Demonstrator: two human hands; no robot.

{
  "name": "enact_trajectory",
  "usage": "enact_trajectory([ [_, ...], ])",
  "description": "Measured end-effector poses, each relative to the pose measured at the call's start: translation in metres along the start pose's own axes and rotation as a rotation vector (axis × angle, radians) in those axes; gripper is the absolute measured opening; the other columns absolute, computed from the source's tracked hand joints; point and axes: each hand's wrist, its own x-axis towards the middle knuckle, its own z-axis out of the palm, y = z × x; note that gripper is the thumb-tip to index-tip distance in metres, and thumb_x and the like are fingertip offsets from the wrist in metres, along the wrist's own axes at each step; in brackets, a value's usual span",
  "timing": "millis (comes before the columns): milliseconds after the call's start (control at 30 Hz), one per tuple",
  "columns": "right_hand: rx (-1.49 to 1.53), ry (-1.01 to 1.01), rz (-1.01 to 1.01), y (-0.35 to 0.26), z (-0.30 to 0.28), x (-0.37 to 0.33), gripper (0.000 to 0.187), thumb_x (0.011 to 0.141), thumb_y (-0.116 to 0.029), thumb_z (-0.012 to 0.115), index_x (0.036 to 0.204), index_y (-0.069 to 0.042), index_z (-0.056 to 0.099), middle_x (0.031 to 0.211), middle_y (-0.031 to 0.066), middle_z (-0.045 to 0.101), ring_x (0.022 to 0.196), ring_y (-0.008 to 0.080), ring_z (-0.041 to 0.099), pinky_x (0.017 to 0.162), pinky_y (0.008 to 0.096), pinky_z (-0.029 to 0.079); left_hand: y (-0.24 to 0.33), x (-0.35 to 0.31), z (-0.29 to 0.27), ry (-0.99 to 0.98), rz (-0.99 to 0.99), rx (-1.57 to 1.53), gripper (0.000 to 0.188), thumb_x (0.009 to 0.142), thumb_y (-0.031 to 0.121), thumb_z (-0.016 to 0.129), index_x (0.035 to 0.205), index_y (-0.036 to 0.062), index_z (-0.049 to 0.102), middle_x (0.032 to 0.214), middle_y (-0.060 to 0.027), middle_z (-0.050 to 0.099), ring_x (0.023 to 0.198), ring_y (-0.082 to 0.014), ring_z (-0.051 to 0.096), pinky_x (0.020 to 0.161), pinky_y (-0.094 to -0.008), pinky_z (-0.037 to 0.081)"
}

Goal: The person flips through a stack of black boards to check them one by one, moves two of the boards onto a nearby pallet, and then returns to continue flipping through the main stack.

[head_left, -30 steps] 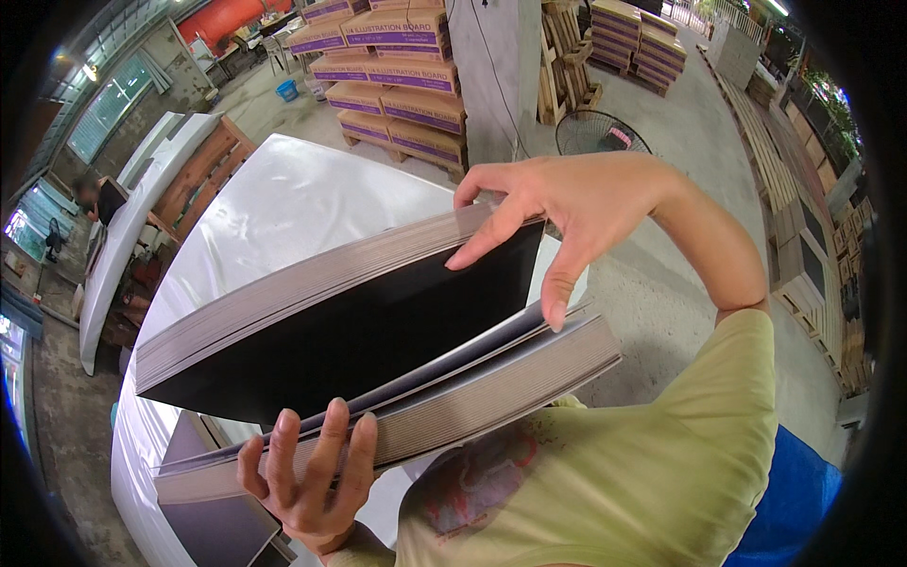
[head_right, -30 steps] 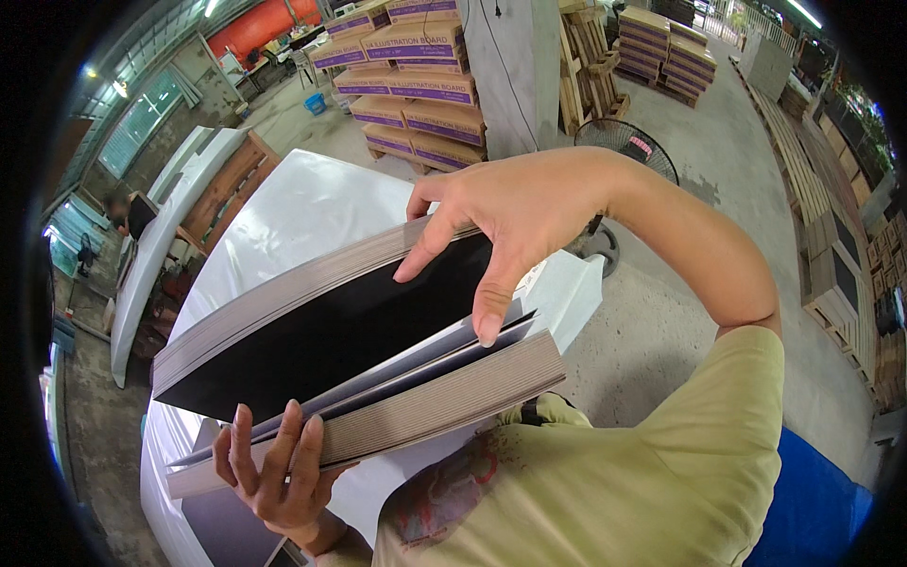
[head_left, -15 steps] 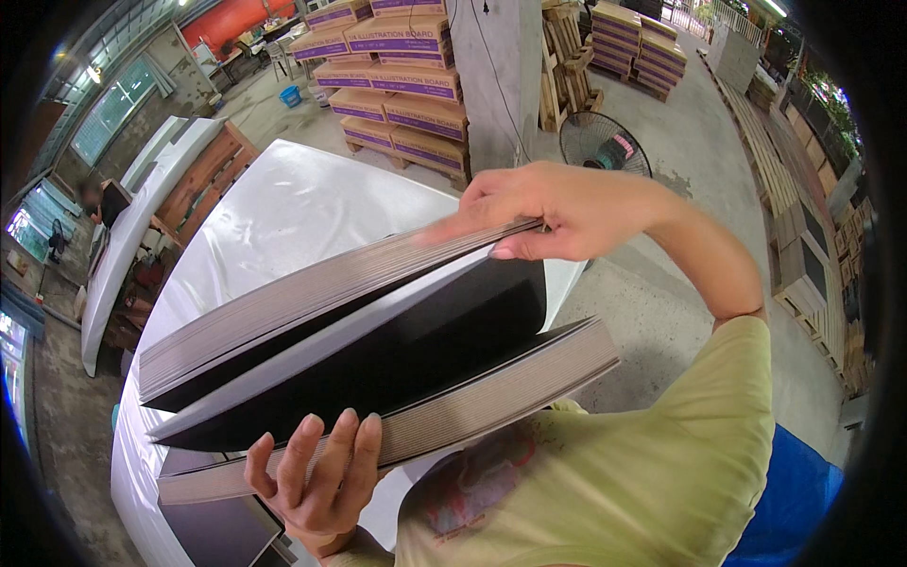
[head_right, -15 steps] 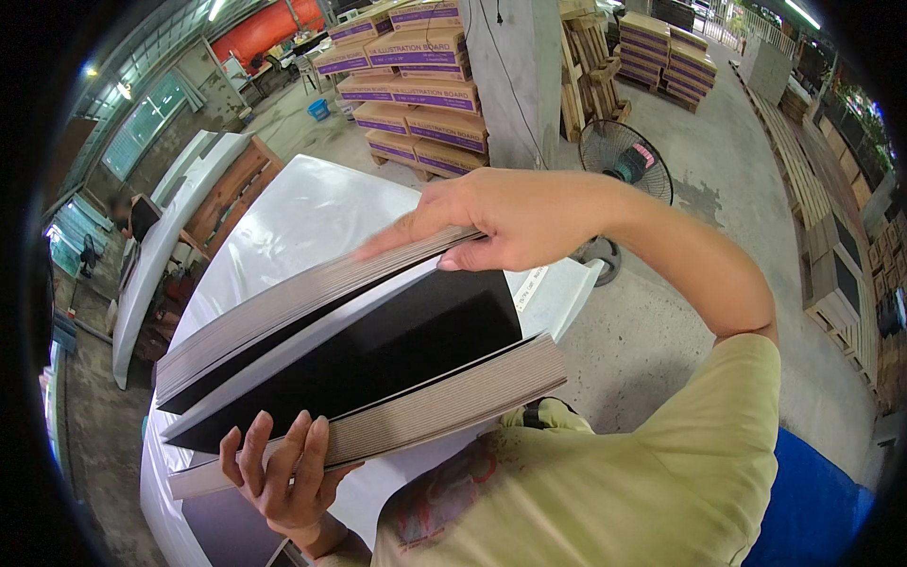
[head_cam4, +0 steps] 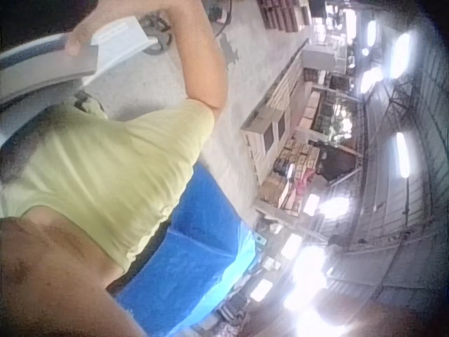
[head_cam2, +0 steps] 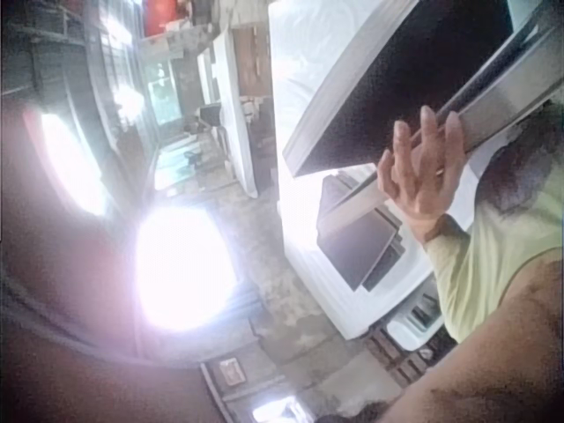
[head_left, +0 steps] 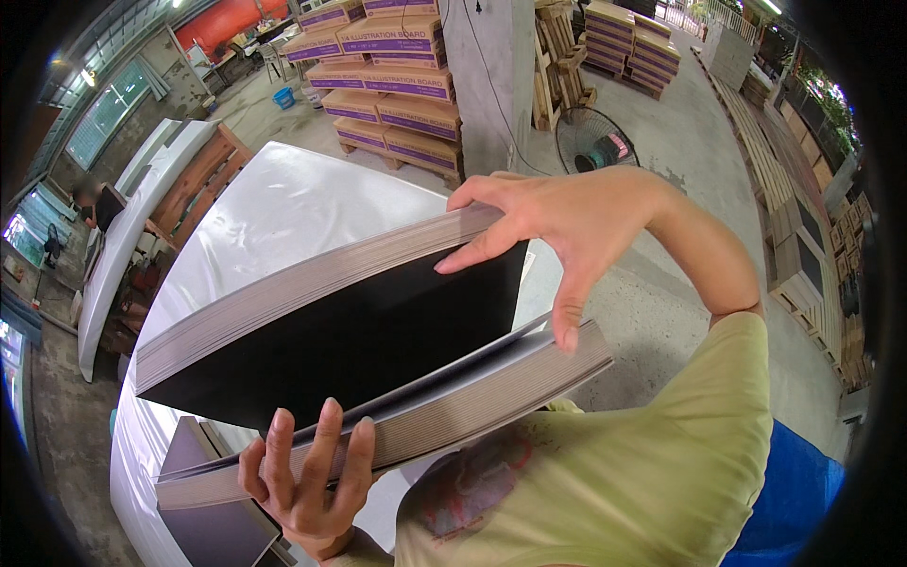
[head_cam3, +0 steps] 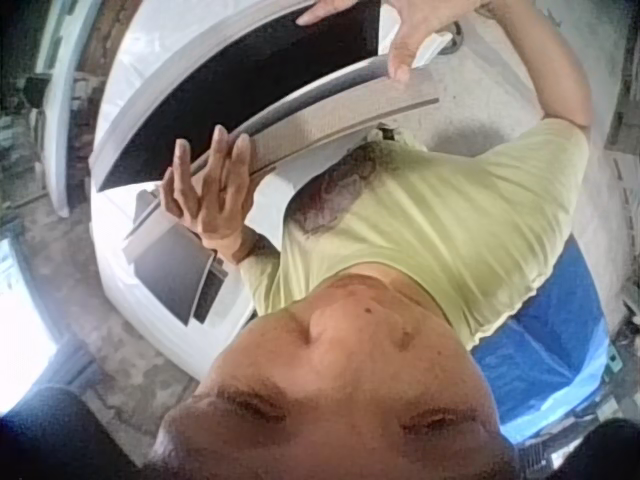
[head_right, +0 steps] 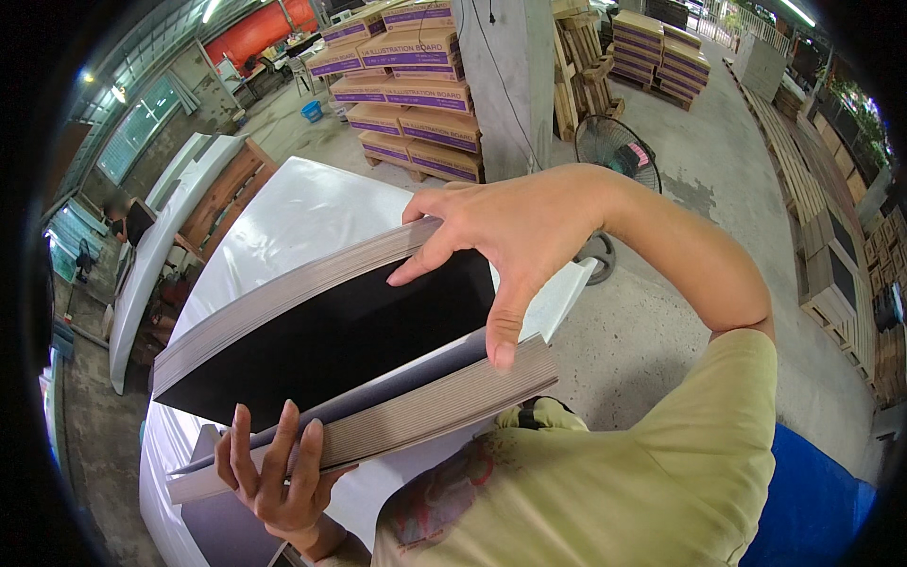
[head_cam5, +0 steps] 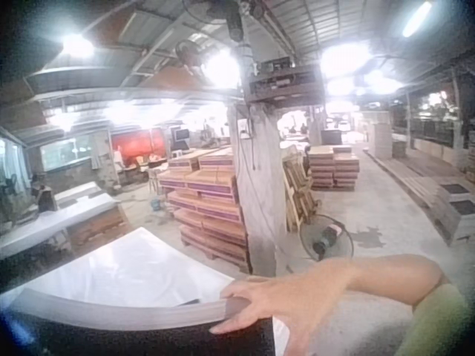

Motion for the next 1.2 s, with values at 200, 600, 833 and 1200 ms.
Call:
enact_trajectory([
  [200, 0.022, -0.031, 0.033, -0.001, -0.004, 0.003, 0.095, 0.049, -0.054, 0.081, 0.128, -0.012, 0.05, 0.133, 0.0257, 0.03, 0.119, 0.0376, 0.039, 0.097, 0.0368, 0.035, 0.0, 0.0, 0.001, -0.006, -0.01, 0.005, 0.041, 0.073, 0.056, 0.058, 0.103, 0.0295, 0.064, 0.108, 0.0035, 0.065, 0.119, -0.0315, 0.047, 0.103, -0.0511, 0.028],
  [600, 0.286, 0.006, 0.014, 0.007, 0.0, 0.005, 0.041, 0.082, -0.025, 0.062, 0.122, -0.018, 0.056, 0.128, 0.0199, 0.038, 0.107, 0.0317, 0.048, 0.09, 0.0357, 0.039, 0.004, -0.001, 0.001, 0.035, -0.039, -0.064, 0.033, 0.074, 0.026, 0.074, 0.104, 0.0334, 0.063, 0.11, 0.0132, 0.059, 0.122, -0.0161, 0.042, 0.104, -0.0458, 0.027],
  [833, 0.14, 0.037, 0.078, -0.004, 0.002, -0.003, 0.059, 0.072, -0.041, 0.071, 0.122, -0.014, 0.056, 0.131, 0.0219, 0.035, 0.093, 0.0315, 0.056, 0.085, 0.0335, 0.043, -0.003, -0.005, 0.003, 0.065, 0.071, 0.043, 0.044, 0.07, 0.049, 0.068, 0.106, 0.0248, 0.064, 0.108, 0.005, 0.063, 0.122, -0.0293, 0.044, 0.104, -0.0527, 0.027],
  [1200, 0.13, 0.003, 0.059, -0.002, -0.001, -0.003, 0.086, 0.049, -0.046, 0.084, 0.123, -0.014, 0.054, 0.133, 0.0219, 0.033, 0.106, 0.0331, 0.05, 0.087, 0.0354, 0.042, 0.007, 0.002, -0.004, -0.01, -0.095, -0.058, 0.032, 0.073, 0.033, 0.073, 0.102, 0.0385, 0.061, 0.11, 0.0085, 0.063, 0.122, -0.023, 0.044, 0.102, -0.0422, 0.028],
])
